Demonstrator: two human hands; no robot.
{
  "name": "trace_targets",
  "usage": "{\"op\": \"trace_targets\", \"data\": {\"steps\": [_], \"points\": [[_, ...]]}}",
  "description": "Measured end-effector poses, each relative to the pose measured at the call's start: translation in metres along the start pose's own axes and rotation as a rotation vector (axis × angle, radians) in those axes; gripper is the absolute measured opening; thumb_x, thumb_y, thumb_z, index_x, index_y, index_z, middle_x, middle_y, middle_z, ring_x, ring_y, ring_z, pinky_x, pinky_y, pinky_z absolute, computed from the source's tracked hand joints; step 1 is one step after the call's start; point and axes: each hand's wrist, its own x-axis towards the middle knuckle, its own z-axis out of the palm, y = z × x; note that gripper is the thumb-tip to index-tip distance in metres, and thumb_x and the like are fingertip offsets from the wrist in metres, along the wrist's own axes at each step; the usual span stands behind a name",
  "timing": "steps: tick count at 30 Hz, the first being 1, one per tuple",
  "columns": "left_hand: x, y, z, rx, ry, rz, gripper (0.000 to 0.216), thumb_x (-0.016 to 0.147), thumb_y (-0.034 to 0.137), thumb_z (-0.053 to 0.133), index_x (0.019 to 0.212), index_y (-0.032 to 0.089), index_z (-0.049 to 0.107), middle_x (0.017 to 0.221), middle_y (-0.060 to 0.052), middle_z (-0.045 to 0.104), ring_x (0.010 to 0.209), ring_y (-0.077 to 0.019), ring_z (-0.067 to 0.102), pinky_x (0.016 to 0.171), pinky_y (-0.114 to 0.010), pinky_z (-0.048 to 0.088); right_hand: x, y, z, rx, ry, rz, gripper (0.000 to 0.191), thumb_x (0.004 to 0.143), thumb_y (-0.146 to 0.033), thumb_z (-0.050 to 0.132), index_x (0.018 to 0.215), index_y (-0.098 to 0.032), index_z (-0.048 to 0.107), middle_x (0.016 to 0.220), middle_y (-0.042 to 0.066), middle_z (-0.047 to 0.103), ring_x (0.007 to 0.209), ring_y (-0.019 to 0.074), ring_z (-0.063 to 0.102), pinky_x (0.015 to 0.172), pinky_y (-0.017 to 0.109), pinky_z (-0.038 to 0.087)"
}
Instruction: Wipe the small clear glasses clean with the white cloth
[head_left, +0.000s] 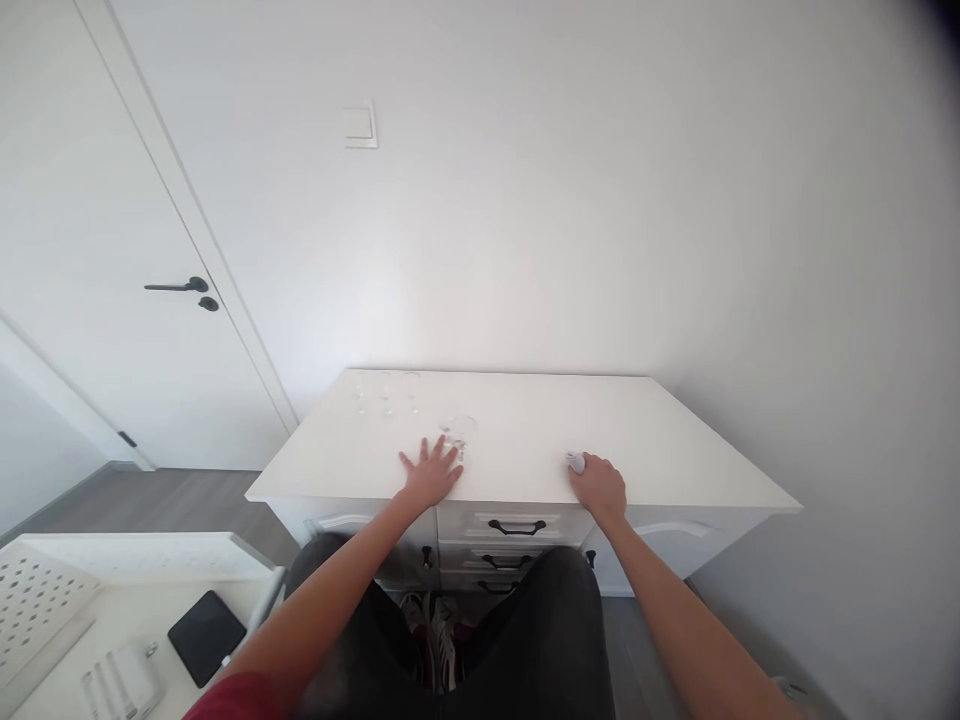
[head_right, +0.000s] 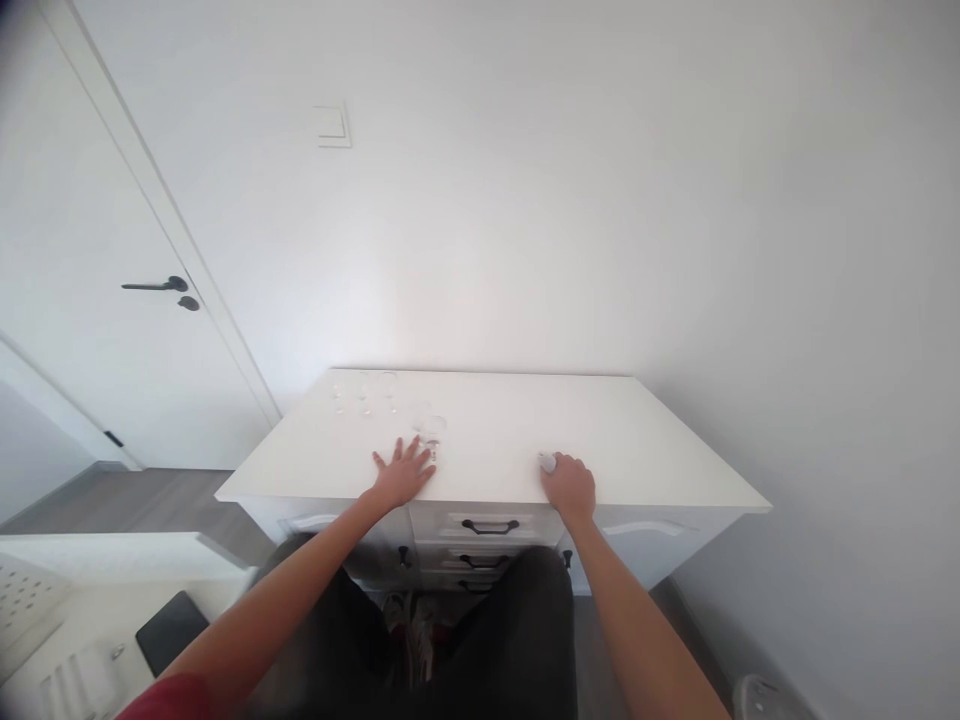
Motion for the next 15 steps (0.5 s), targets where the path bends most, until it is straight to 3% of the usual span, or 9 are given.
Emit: {"op": "trace_targets", "data": {"steps": [4, 7, 15], "points": [[-0.022, -0.053, -0.009, 0.001, 0.098, -0.301, 0.062, 0.100, 0.058, 0.022, 0.158, 0.038, 0.033, 0.172, -0.003, 0.009, 0.155, -0.0458, 0.003, 0.103, -0.089, 0.004, -0.001, -0.001, -0.001, 0.014, -0.005, 0.002, 0.028, 0.098, -0.038, 0.046, 0.091, -0.019, 0.066, 0.092, 0.010, 0.071, 0.092, 0.0269, 0.065, 0.075, 0.032, 0.043], [-0.024, -0.078, -0.013, -0.016, 0.163, -0.472, 0.065, 0.100, 0.059, 0.022, 0.159, 0.035, 0.033, 0.172, -0.007, 0.011, 0.154, -0.0472, 0.004, 0.104, -0.088, 0.004, -0.003, -0.002, -0.002, 0.019, -0.008, 0.007, 0.027, 0.098, -0.038, 0.046, 0.092, -0.020, 0.066, 0.091, 0.010, 0.071, 0.092, 0.0273, 0.066, 0.074, 0.033, 0.043], [0.006, -0.087, -0.019, -0.090, 0.290, -0.695, 0.079, 0.094, 0.069, 0.027, 0.160, 0.025, 0.032, 0.170, -0.017, 0.014, 0.152, -0.0516, 0.004, 0.099, -0.090, 0.006, -0.005, -0.005, -0.004, -0.002, -0.006, 0.011, 0.026, 0.097, -0.037, 0.047, 0.093, -0.020, 0.066, 0.092, 0.010, 0.072, 0.090, 0.0274, 0.068, 0.073, 0.033, 0.044]]}}
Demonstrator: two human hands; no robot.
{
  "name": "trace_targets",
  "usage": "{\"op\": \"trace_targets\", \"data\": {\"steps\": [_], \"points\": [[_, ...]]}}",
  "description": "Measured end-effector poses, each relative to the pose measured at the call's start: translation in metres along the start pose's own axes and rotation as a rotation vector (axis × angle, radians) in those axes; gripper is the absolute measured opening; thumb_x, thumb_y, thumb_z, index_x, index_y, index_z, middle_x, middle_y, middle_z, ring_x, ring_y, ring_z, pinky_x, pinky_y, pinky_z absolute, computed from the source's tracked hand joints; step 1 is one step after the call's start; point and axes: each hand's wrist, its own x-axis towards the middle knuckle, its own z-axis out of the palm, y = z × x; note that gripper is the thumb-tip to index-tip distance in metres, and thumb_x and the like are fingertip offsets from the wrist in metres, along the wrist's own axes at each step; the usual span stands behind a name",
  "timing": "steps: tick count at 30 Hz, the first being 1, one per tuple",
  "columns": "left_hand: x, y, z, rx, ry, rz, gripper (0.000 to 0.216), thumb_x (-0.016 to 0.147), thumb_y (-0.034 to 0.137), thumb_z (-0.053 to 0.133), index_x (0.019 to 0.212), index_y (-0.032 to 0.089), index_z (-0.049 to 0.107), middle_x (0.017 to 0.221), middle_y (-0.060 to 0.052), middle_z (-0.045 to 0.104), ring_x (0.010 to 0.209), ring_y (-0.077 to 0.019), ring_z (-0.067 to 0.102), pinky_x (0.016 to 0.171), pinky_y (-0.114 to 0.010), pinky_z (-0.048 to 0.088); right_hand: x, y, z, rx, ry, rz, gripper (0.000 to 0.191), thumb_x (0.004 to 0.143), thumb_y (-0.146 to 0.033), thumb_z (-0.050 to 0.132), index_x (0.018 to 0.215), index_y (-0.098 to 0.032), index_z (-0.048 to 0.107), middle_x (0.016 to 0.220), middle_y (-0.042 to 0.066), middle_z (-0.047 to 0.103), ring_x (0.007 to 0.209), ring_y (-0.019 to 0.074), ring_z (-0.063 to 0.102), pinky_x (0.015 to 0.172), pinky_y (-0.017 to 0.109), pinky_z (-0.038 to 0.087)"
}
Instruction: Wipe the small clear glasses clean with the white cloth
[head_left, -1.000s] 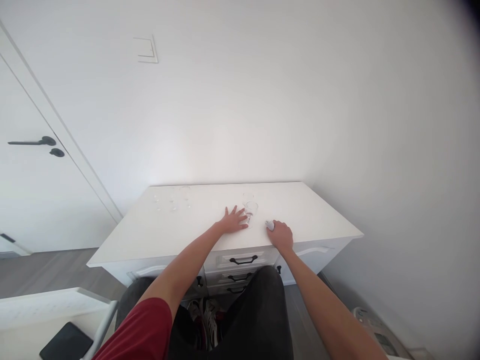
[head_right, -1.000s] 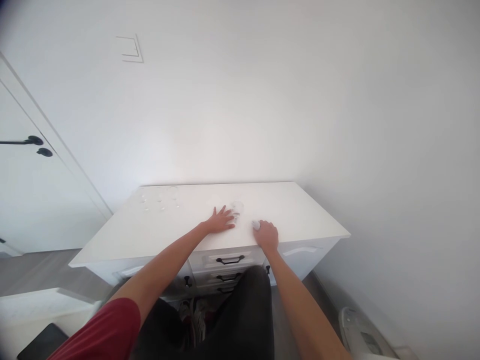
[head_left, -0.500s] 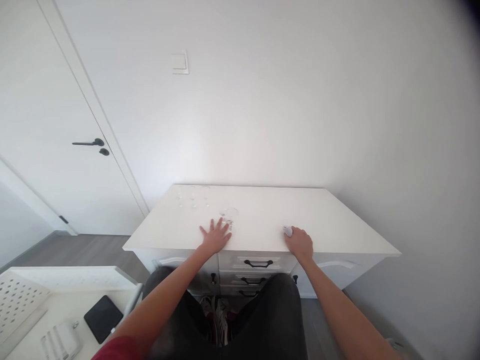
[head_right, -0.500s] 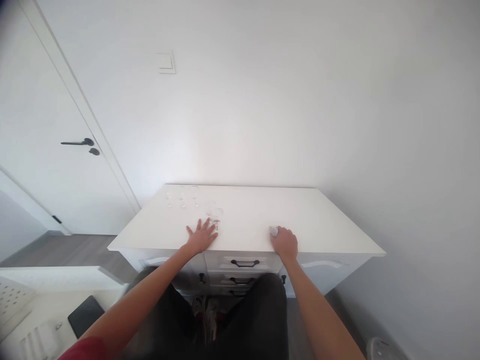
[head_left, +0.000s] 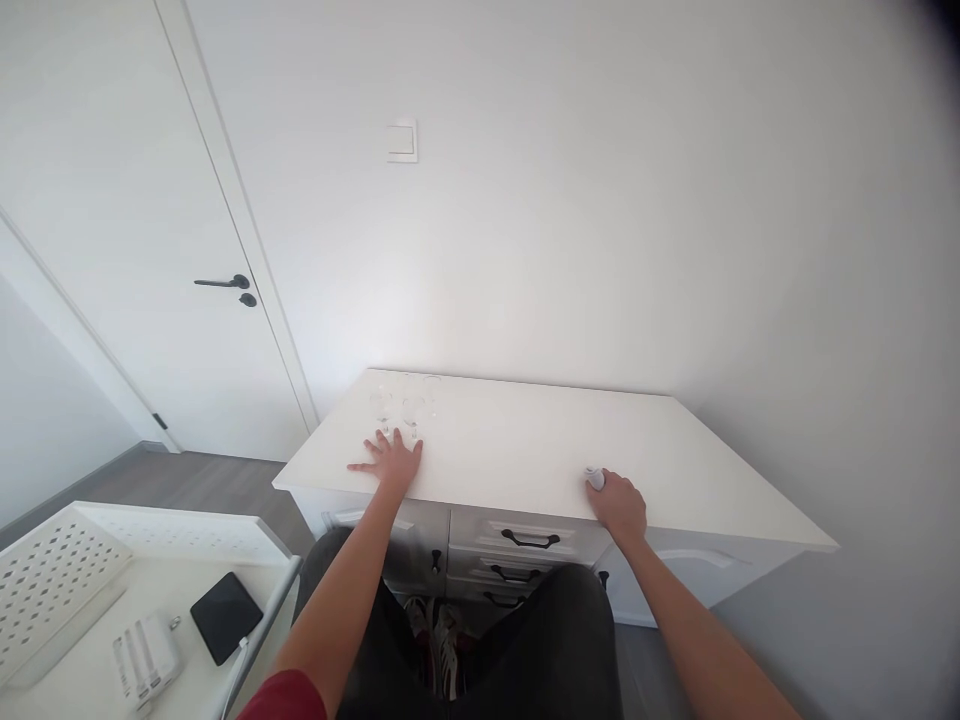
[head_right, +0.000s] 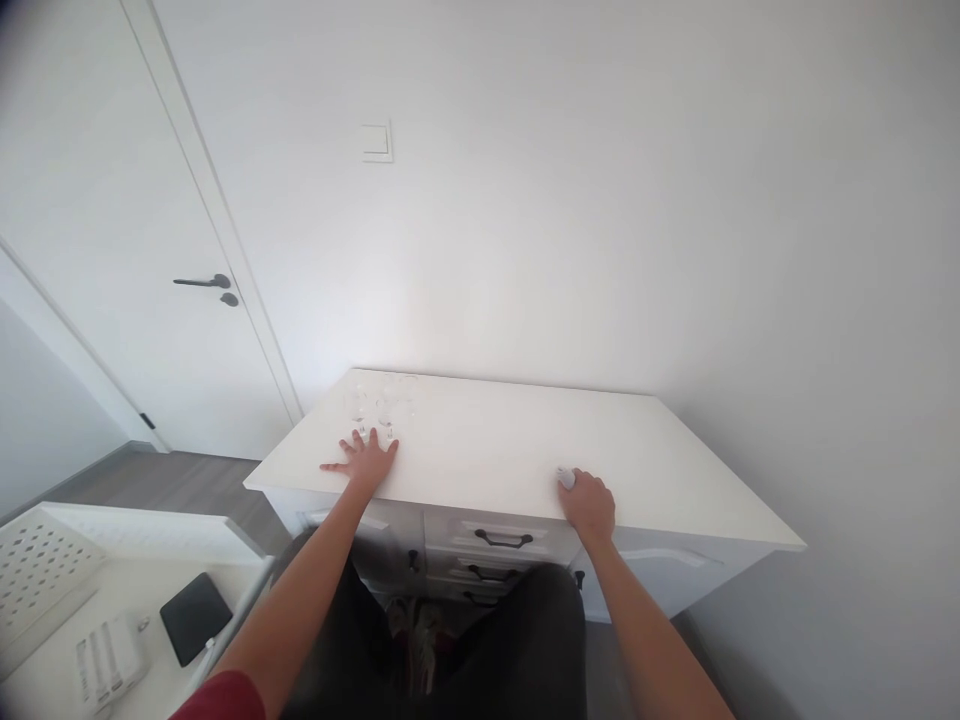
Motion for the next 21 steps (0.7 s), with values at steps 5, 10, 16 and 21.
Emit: {"op": "trace_targets", "data": {"steps": [5, 10, 16, 21], "points": [[0.0023, 0.0105, 0.0018, -0.009, 0.054, -0.054, 0.086, 0.091, 0.074, 0.028, 0.159, 0.022, 0.033, 0.170, -0.019, 0.013, 0.151, -0.0543, 0.002, 0.099, -0.090, 0.006, 0.0010, 0.0009, 0.0024, 0.003, -0.006, -0.002, 0.027, 0.097, -0.037, 0.045, 0.092, -0.020, 0.066, 0.092, 0.010, 0.072, 0.089, 0.0263, 0.067, 0.073, 0.032, 0.044], [-0.0020, 0.0118, 0.0015, 0.005, 0.081, -0.072, 0.089, 0.092, 0.073, 0.025, 0.160, 0.015, 0.030, 0.168, -0.025, 0.013, 0.151, -0.0540, 0.002, 0.100, -0.089, 0.005, 0.0009, 0.0009, 0.0031, 0.019, -0.005, 0.008, 0.028, 0.098, -0.037, 0.045, 0.093, -0.019, 0.066, 0.092, 0.010, 0.071, 0.088, 0.0264, 0.066, 0.072, 0.033, 0.044], [-0.0065, 0.0065, 0.0025, -0.002, 0.087, -0.027, 0.082, 0.094, 0.069, 0.026, 0.159, 0.021, 0.034, 0.169, -0.020, 0.016, 0.151, -0.0535, 0.005, 0.103, -0.087, 0.004, -0.0007, -0.0003, 0.0000, 0.031, 0.000, 0.008, 0.027, 0.097, -0.037, 0.046, 0.091, -0.020, 0.066, 0.091, 0.010, 0.071, 0.089, 0.0268, 0.066, 0.073, 0.033, 0.044], [-0.0055, 0.0048, 0.0028, -0.021, 0.097, -0.013, 0.083, 0.094, 0.071, 0.025, 0.159, 0.021, 0.034, 0.169, -0.022, 0.015, 0.151, -0.0539, 0.004, 0.103, -0.087, 0.002, -0.0009, -0.0001, -0.0005, 0.037, 0.000, 0.001, 0.028, 0.097, -0.038, 0.045, 0.089, -0.020, 0.065, 0.090, 0.009, 0.071, 0.086, 0.0264, 0.066, 0.071, 0.033, 0.044]]}}
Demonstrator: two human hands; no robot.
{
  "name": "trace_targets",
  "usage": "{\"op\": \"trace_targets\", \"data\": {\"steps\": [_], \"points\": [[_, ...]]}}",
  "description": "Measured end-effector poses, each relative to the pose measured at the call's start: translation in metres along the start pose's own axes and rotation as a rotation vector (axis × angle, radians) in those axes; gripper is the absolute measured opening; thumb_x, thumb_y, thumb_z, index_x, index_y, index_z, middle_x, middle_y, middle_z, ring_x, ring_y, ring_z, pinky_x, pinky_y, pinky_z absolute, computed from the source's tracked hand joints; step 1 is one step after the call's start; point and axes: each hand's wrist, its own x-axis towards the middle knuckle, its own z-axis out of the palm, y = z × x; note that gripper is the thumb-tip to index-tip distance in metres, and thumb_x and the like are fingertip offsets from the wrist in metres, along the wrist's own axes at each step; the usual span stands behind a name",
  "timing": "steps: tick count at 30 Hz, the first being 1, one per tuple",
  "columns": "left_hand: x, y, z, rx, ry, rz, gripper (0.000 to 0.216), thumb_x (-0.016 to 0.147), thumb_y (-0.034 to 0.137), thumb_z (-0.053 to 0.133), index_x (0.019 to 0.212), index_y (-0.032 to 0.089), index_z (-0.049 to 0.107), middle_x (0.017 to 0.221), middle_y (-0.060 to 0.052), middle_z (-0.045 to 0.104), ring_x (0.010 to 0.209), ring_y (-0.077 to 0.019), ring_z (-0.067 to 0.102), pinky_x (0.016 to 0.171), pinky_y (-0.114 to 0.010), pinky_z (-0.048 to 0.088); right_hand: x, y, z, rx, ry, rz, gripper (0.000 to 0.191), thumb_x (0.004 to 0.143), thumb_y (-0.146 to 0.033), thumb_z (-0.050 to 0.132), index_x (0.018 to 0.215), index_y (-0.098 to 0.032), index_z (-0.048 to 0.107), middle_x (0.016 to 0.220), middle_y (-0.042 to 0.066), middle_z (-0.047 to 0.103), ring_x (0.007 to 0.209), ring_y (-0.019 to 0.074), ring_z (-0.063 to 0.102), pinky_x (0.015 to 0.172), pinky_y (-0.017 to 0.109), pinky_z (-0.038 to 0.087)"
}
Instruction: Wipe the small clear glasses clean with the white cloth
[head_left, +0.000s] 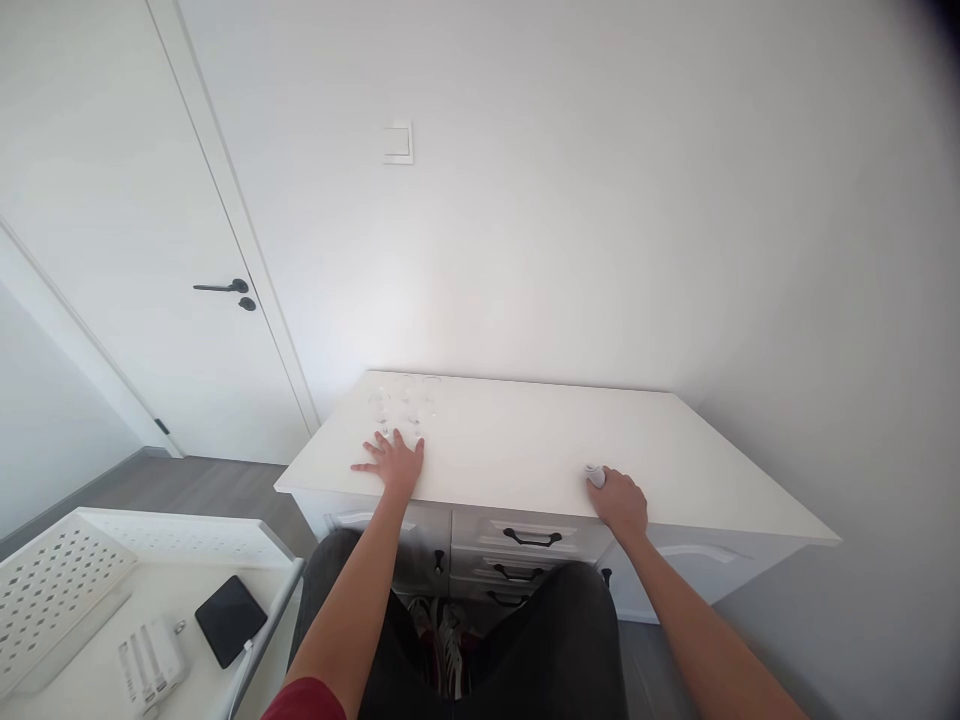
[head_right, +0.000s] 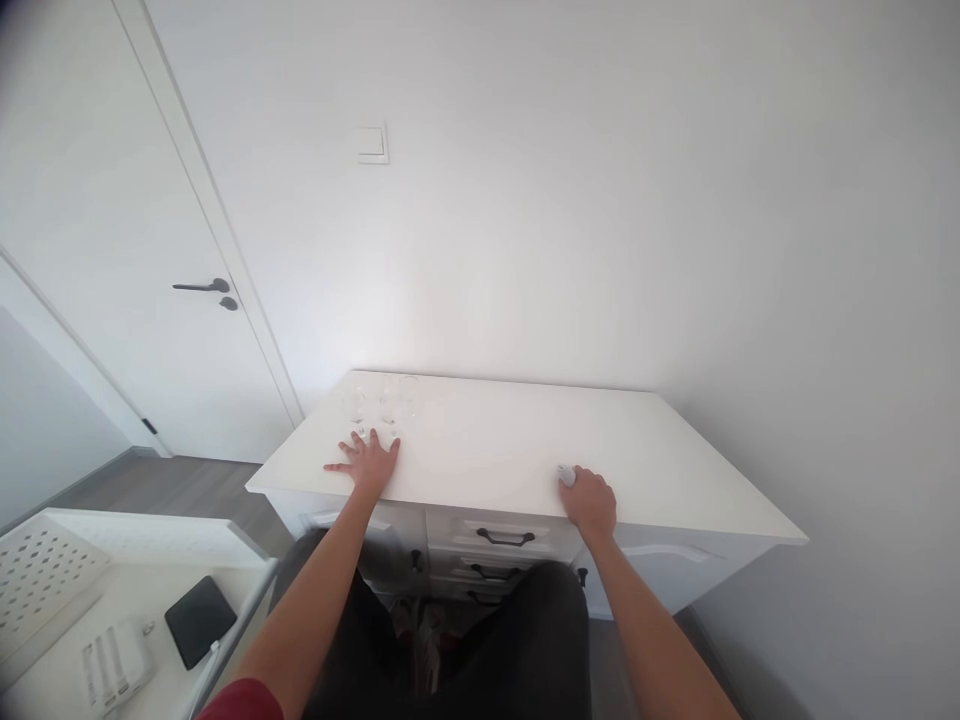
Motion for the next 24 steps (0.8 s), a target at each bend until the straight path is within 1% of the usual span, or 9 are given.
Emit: {"op": "trace_targets", "data": {"steps": [3, 6, 8, 10, 13, 16, 19, 21, 24], "points": [[-0.001, -0.002, 0.000, -0.018, 0.019, 0.005, 0.082, 0.094, 0.072, 0.024, 0.159, 0.023, 0.033, 0.170, -0.021, 0.011, 0.151, -0.0546, 0.005, 0.103, -0.087, 0.003, 0.000, 0.000, 0.001, 0.000, 0.001, -0.001, 0.027, 0.097, -0.037, 0.046, 0.089, -0.020, 0.065, 0.090, 0.009, 0.071, 0.088, 0.0261, 0.067, 0.071, 0.032, 0.044], [-0.009, -0.008, 0.001, -0.034, 0.044, 0.030, 0.083, 0.095, 0.070, 0.030, 0.159, 0.017, 0.033, 0.169, -0.024, 0.012, 0.150, -0.0550, 0.009, 0.106, -0.084, 0.004, 0.001, 0.001, 0.002, -0.002, 0.006, 0.000, 0.026, 0.097, -0.037, 0.045, 0.089, -0.020, 0.064, 0.092, 0.009, 0.071, 0.089, 0.0265, 0.066, 0.072, 0.033, 0.044], [-0.018, -0.014, 0.001, -0.045, 0.063, 0.074, 0.082, 0.095, 0.064, 0.038, 0.157, 0.011, 0.034, 0.167, -0.026, 0.018, 0.151, -0.0520, 0.012, 0.112, -0.079, 0.006, 0.001, 0.001, 0.002, -0.001, 0.006, -0.001, 0.027, 0.097, -0.037, 0.045, 0.090, -0.021, 0.064, 0.092, 0.009, 0.071, 0.091, 0.0269, 0.066, 0.073, 0.033, 0.044], [-0.026, -0.019, 0.000, -0.065, 0.082, 0.140, 0.075, 0.096, 0.056, 0.043, 0.154, 0.008, 0.038, 0.164, -0.025, 0.026, 0.151, -0.0453, 0.017, 0.118, -0.070, 0.012, 0.001, 0.001, 0.003, -0.001, 0.004, 0.001, 0.027, 0.097, -0.038, 0.045, 0.091, -0.020, 0.065, 0.093, 0.010, 0.071, 0.091, 0.0274, 0.066, 0.073, 0.033, 0.044], [-0.033, -0.023, -0.004, -0.116, 0.087, 0.249, 0.057, 0.099, 0.043, 0.041, 0.146, 0.011, 0.046, 0.154, -0.019, 0.045, 0.144, -0.0335, 0.037, 0.119, -0.051, 0.030, 0.001, 0.001, 0.003, 0.000, -0.001, 0.007, 0.028, 0.097, -0.038, 0.046, 0.091, -0.020, 0.065, 0.092, 0.010, 0.072, 0.090, 0.0275, 0.067, 0.073, 0.033, 0.044], [-0.033, -0.020, -0.008, -0.161, 0.059, 0.346, 0.042, 0.100, 0.039, 0.042, 0.134, 0.019, 0.056, 0.143, -0.014, 0.056, 0.133, -0.0294, 0.050, 0.111, -0.043, 0.042, 0.001, 0.001, 0.002, 0.001, -0.002, 0.004, 0.027, 0.096, -0.038, 0.046, 0.090, -0.020, 0.066, 0.091, 0.010, 0.072, 0.091, 0.0274, 0.067, 0.074, 0.033, 0.045], [-0.028, -0.015, -0.010, -0.179, 0.025, 0.408, 0.038, 0.098, 0.041, 0.049, 0.130, 0.024, 0.058, 0.147, -0.012, 0.051, 0.135, -0.0303, 0.049, 0.107, -0.042, 0.045, 0.002, 0.002, 0.003, 0.003, 0.001, -0.002, 0.027, 0.096, -0.038, 0.046, 0.089, -0.021, 0.065, 0.090, 0.010, 0.071, 0.090, 0.0277, 0.067, 0.074, 0.034, 0.044], [-0.023, -0.011, -0.010, -0.176, 0.000, 0.434, 0.042, 0.097, 0.046, 0.051, 0.134, 0.027, 0.056, 0.154, -0.012, 0.044, 0.141, -0.0316, 0.042, 0.107, -0.043, 0.044, 0.002, 0.003, 0.004, 0.004, 0.006, -0.003, 0.027, 0.096, -0.038, 0.045, 0.089, -0.021, 0.065, 0.089, 0.010, 0.071, 0.089, 0.0277, 0.067, 0.074, 0.034, 0.044], [-0.016, -0.004, -0.007, -0.156, -0.036, 0.464, 0.052, 0.097, 0.052, 0.052, 0.144, 0.031, 0.049, 0.162, -0.012, 0.032, 0.149, -0.0342, 0.030, 0.113, -0.047, 0.038, 0.002, 0.003, 0.005, 0.003, 0.013, -0.001, 0.026, 0.096, -0.037, 0.046, 0.090, -0.020, 0.065, 0.089, 0.010, 0.071, 0.090, 0.0277, 0.067, 0.074, 0.033, 0.044]]}}
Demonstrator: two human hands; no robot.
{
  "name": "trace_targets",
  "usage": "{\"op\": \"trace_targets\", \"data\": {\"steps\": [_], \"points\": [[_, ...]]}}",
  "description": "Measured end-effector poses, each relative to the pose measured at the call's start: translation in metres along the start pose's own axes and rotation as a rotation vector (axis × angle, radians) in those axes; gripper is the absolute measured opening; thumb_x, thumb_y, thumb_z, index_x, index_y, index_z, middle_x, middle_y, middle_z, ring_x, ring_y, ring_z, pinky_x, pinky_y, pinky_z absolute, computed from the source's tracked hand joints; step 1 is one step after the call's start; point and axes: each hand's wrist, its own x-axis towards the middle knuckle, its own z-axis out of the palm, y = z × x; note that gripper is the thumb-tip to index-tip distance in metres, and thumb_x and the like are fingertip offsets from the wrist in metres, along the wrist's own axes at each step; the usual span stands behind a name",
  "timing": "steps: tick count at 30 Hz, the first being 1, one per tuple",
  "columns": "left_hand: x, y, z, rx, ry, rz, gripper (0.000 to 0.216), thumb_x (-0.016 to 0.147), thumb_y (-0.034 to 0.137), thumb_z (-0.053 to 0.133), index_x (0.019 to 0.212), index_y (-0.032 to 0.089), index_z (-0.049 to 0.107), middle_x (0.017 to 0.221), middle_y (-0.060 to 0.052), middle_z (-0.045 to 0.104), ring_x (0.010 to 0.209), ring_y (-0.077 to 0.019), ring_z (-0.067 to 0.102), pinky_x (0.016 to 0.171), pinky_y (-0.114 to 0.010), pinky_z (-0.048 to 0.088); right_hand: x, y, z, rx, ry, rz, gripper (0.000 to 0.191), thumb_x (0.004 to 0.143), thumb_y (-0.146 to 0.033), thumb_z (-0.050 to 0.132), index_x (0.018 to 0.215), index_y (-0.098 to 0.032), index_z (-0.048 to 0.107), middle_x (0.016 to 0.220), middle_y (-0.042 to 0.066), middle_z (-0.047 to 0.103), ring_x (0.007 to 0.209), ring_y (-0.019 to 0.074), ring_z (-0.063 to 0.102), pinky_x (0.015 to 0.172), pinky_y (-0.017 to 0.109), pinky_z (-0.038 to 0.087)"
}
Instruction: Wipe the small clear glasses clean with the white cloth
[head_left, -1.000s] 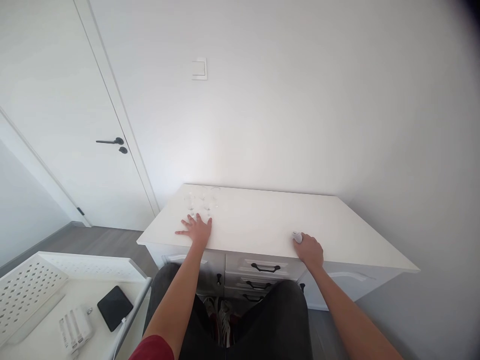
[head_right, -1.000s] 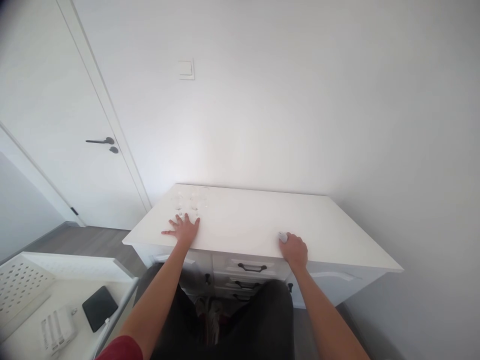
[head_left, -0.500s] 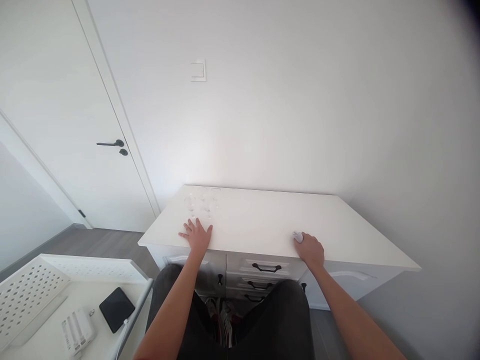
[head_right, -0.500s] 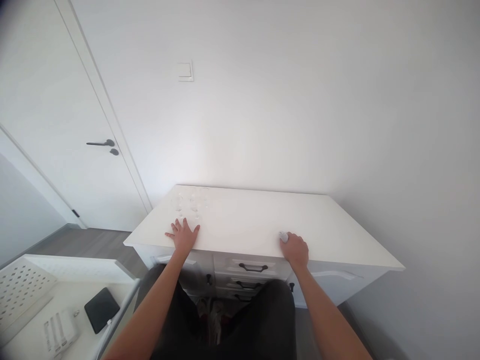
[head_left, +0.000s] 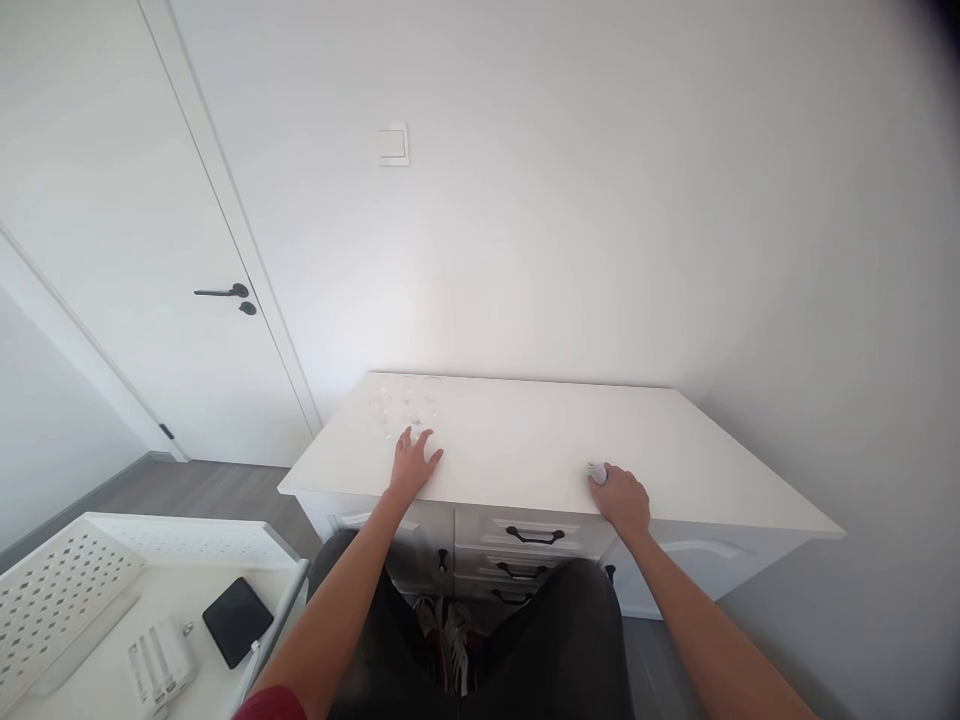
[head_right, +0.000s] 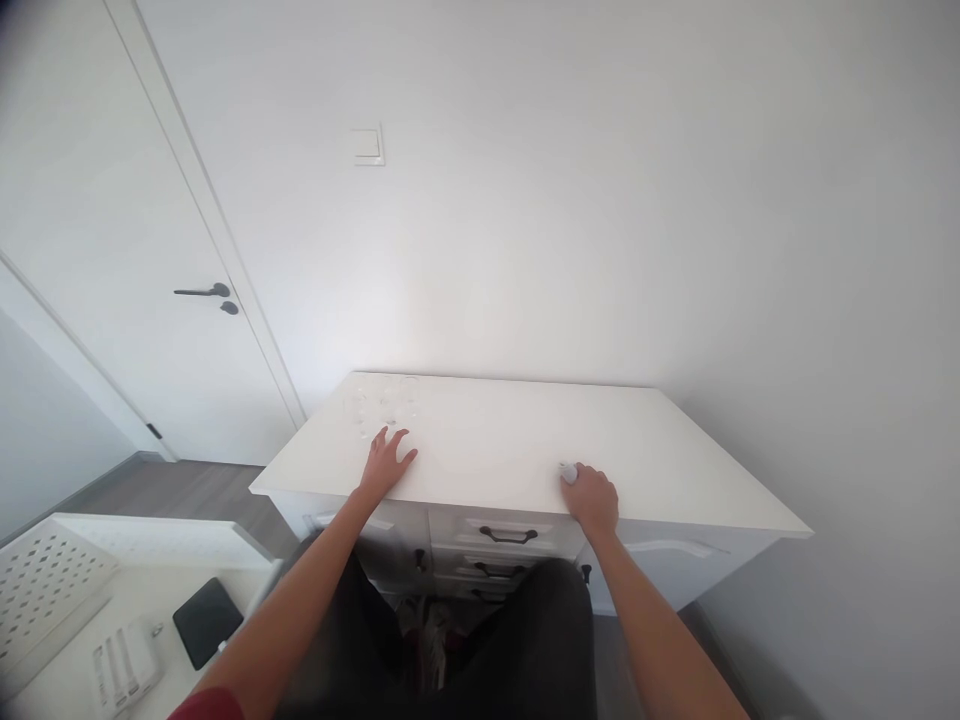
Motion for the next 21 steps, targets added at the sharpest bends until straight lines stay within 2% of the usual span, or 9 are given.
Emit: {"op": "trace_targets", "data": {"steps": [7, 12, 18, 21], "points": [[0.006, 0.002, 0.009, 0.061, -0.063, 0.001, 0.063, 0.097, 0.058, 0.047, 0.153, 0.030, 0.042, 0.168, -0.017, 0.023, 0.153, -0.0408, 0.020, 0.121, -0.056, 0.019, 0.000, 0.000, 0.000, -0.005, 0.002, -0.007, 0.027, 0.096, -0.038, 0.046, 0.089, -0.020, 0.065, 0.087, 0.009, 0.070, 0.085, 0.0266, 0.066, 0.071, 0.032, 0.043], [0.011, 0.002, 0.013, 0.108, -0.087, 0.015, 0.068, 0.098, 0.062, 0.042, 0.158, 0.031, 0.035, 0.169, -0.015, 0.018, 0.154, -0.0412, 0.017, 0.121, -0.058, 0.015, 0.000, 0.000, -0.001, -0.006, 0.007, -0.010, 0.028, 0.096, -0.038, 0.046, 0.090, -0.020, 0.065, 0.089, 0.011, 0.070, 0.089, 0.0279, 0.067, 0.074, 0.034, 0.043], [0.017, 0.002, 0.017, 0.151, -0.120, 0.032, 0.071, 0.099, 0.059, 0.034, 0.158, 0.019, 0.034, 0.166, -0.018, 0.027, 0.154, -0.0410, 0.017, 0.121, -0.062, 0.012, 0.000, 0.000, -0.001, 0.008, 0.002, -0.020, 0.028, 0.096, -0.038, 0.046, 0.089, -0.020, 0.066, 0.088, 0.010, 0.071, 0.088, 0.0273, 0.067, 0.073, 0.033, 0.044], [0.014, 0.001, 0.018, 0.164, -0.152, 0.087, 0.064, 0.101, 0.055, 0.032, 0.156, 0.022, 0.039, 0.165, -0.013, 0.033, 0.154, -0.0381, 0.018, 0.121, -0.065, 0.011, 0.000, 0.001, -0.002, 0.012, 0.008, -0.025, 0.028, 0.096, -0.039, 0.046, 0.090, -0.020, 0.065, 0.089, 0.010, 0.071, 0.088, 0.0277, 0.067, 0.072, 0.034, 0.044]]}}
